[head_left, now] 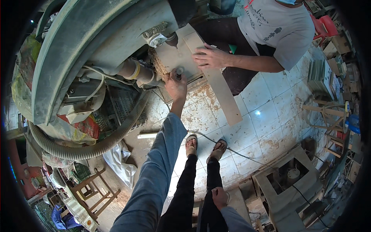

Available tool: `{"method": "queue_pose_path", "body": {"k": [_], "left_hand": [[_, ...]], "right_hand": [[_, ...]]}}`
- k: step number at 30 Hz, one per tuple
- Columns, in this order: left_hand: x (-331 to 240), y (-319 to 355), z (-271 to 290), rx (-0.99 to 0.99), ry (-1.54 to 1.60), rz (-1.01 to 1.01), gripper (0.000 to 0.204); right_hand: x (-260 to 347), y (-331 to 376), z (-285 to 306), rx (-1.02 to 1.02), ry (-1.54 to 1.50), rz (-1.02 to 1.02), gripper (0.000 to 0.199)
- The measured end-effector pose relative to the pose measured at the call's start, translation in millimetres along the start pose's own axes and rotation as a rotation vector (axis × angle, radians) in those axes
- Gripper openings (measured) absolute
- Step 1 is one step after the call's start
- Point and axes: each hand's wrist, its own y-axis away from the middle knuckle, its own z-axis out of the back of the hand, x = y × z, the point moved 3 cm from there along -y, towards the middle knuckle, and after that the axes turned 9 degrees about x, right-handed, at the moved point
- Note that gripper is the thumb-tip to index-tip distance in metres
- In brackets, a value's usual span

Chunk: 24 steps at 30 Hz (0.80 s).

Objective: Manually assemble and sort small wooden pieces into finished components at a workshop station.

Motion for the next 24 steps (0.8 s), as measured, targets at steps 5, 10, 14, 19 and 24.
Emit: {"method": "queue_pose_path", "body": {"k": [5, 10, 14, 19, 24], "left_hand": [[5, -1, 1, -0.033, -0.044, -0.029, 0.034], [-5, -1, 2, 0.007, -0.105, 0.023, 0.032], [-10, -19, 0, 0.011, -0.187, 0.008, 0.032], [-17, -22, -3, 0.039, -0.215, 0.008, 0.031], [-8, -8, 2, -0.025, -0.087, -0.243, 0.03]], "right_hand": [[0, 1, -4, 0.078, -0.017, -0.066, 0.025], [7, -2, 1, 0.043, -0.014, -0.061, 0.025], [4, 0, -3, 0.018, -0.019, -0.059, 0.026], [0, 3, -8, 0.022, -0.037, -0.063, 0.026], [-4, 4, -12, -0.001, -0.054, -0.049, 0.026]]}}
